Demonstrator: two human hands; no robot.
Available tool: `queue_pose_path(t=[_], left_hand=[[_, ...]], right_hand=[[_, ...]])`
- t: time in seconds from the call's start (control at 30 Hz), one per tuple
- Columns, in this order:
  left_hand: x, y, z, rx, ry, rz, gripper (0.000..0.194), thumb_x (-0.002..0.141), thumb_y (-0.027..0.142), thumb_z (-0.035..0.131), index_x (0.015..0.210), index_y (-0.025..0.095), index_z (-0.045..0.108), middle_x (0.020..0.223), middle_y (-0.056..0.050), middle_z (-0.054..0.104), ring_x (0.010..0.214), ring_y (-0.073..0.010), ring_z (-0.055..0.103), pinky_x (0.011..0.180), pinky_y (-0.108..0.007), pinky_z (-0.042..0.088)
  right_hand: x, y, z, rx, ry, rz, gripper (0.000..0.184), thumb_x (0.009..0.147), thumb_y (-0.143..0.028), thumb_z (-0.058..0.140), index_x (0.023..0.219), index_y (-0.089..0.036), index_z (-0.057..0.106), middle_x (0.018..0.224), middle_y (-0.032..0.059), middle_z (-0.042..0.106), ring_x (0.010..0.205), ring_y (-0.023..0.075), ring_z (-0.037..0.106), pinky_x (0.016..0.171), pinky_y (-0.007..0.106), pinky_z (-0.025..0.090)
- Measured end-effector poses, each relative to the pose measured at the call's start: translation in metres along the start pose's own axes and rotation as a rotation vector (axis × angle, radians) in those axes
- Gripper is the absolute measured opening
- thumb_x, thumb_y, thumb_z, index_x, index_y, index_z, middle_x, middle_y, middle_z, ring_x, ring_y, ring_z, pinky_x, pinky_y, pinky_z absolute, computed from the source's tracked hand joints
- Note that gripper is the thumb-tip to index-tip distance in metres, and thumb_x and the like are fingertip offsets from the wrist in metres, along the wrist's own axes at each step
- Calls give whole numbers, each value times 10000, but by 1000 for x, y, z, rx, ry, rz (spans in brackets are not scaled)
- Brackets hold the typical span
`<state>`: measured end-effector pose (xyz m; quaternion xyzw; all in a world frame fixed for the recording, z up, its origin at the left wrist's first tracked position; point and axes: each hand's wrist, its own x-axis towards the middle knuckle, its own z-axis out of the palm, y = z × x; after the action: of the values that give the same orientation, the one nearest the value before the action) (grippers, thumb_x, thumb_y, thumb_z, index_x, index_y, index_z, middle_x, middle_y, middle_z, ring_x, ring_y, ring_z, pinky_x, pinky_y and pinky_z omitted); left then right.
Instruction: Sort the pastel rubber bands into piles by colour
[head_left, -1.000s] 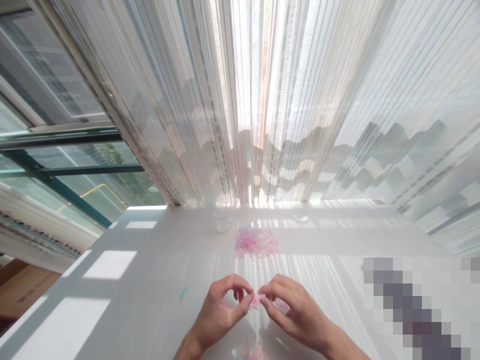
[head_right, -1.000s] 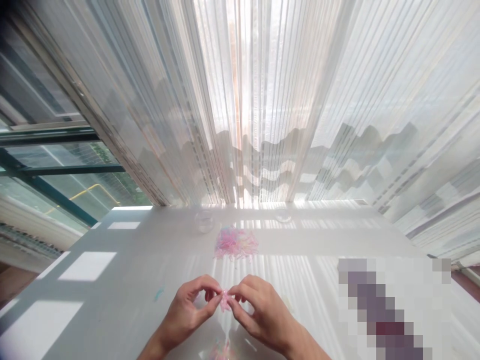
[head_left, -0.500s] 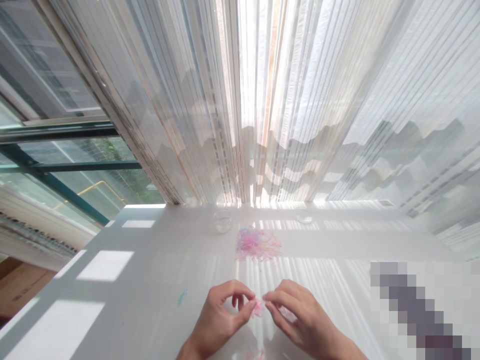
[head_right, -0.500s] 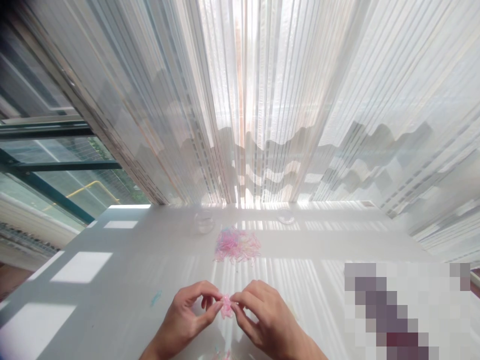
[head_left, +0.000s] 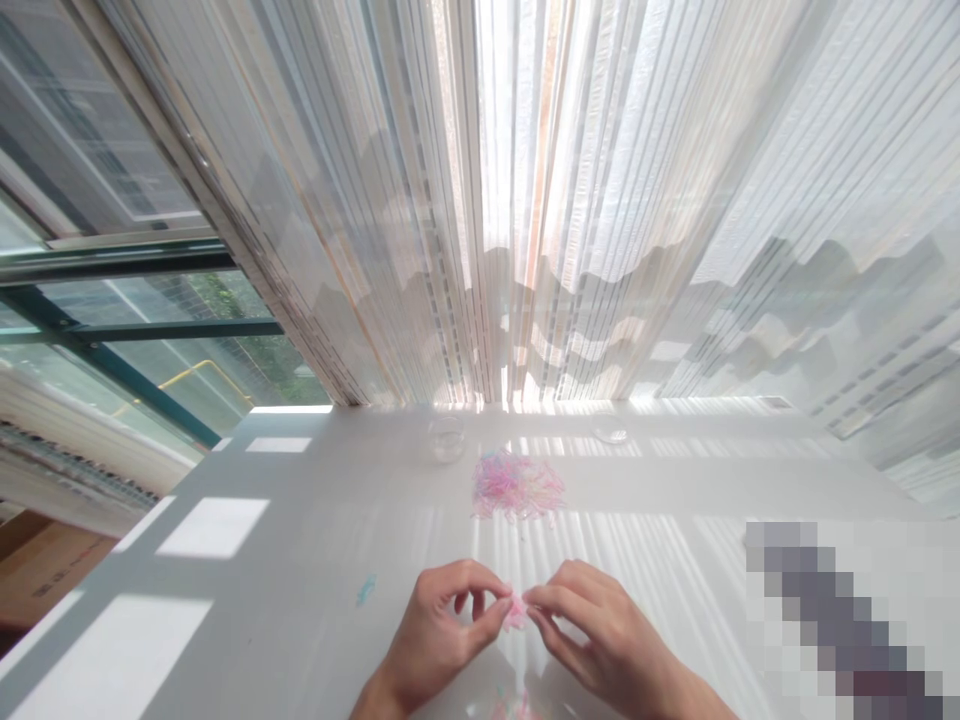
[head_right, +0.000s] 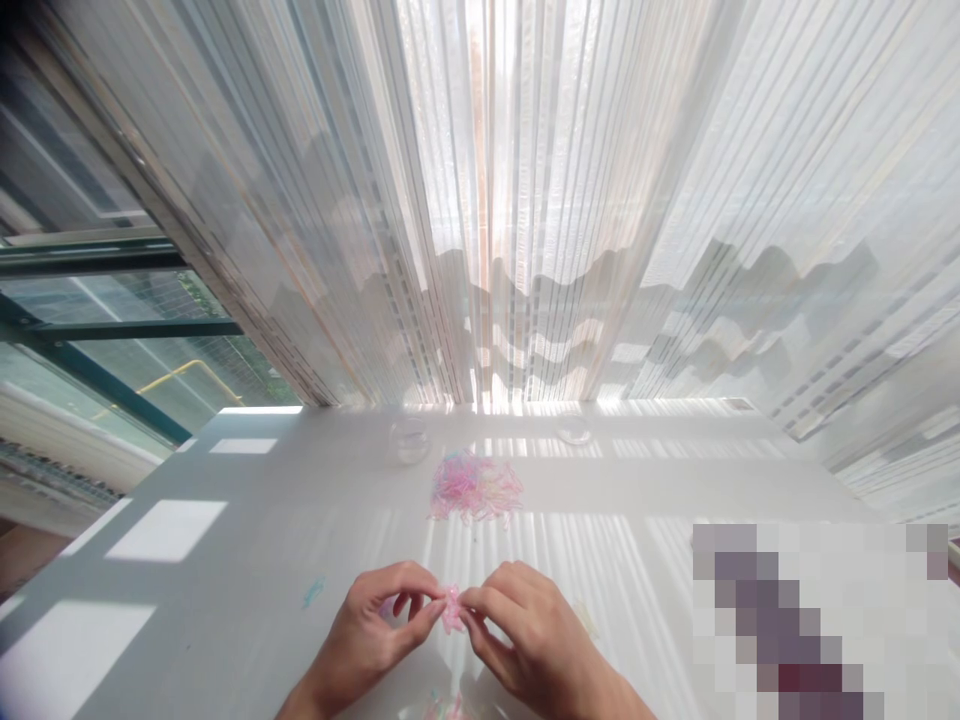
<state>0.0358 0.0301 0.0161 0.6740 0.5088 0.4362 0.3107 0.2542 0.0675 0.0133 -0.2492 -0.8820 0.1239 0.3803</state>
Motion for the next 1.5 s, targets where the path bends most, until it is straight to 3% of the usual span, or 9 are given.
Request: queue_pose_path(t=[0.4, 0.6, 0.8, 1.0, 1.2, 1.5], left_hand=[[1, 2, 1, -7, -16, 2, 83, 856, 255, 730, 808, 199, 768, 718, -30, 742, 575, -107, 609, 520, -186, 461], [-3, -2, 5, 15, -27, 102, 69, 891, 175, 682, 866, 205, 739, 772, -19, 751, 605, -101, 616, 522, -170, 472], [-2, 7, 9, 275, -71, 287, 125, 945, 159, 638, 948, 234, 739, 826, -9, 745, 634, -108, 642, 571, -197, 463], [15, 12, 15, 559, -250, 325, 126, 952, 192, 649, 951, 264, 752, 823, 22, 712, 578, -104, 615, 556, -226, 402], [33, 8, 31, 642, -361, 403, 164, 907, 170, 689, 969, 296, 773, 851, 28, 698, 588, -100, 609, 523, -237, 329], [44, 5, 34, 698, -422, 409, 180, 930, 187, 670, 985, 319, 778, 889, 38, 694, 635, -94, 616, 524, -241, 303]], right_hand=[[0, 3, -3, -7, 35, -16, 103, 997, -178, 578, 996, -204, 678, 720, 25, 676, 619, 151, 598, 572, 268, 471], [3, 12, -23, -19, -55, -1, 141, 1001, -156, 544, 979, -198, 676, 730, 26, 646, 636, 158, 574, 591, 276, 433], [-4, 38, -39, -116, -90, 196, 190, 1017, -211, 495, 981, -190, 680, 666, 1, 603, 567, 146, 570, 554, 269, 403], [-8, 55, -39, -72, -146, 371, 240, 1005, -299, 489, 933, -203, 697, 678, 3, 659, 572, 153, 591, 599, 275, 433], [-6, 67, -42, -29, -108, 524, 373, 988, -427, 487, 795, -190, 702, 554, -18, 570, 513, 140, 516, 557, 266, 385], [-7, 75, -35, -8, -108, 623, 383, 942, -442, 503, 823, -173, 748, 520, -26, 543, 500, 132, 475, 555, 263, 347]])
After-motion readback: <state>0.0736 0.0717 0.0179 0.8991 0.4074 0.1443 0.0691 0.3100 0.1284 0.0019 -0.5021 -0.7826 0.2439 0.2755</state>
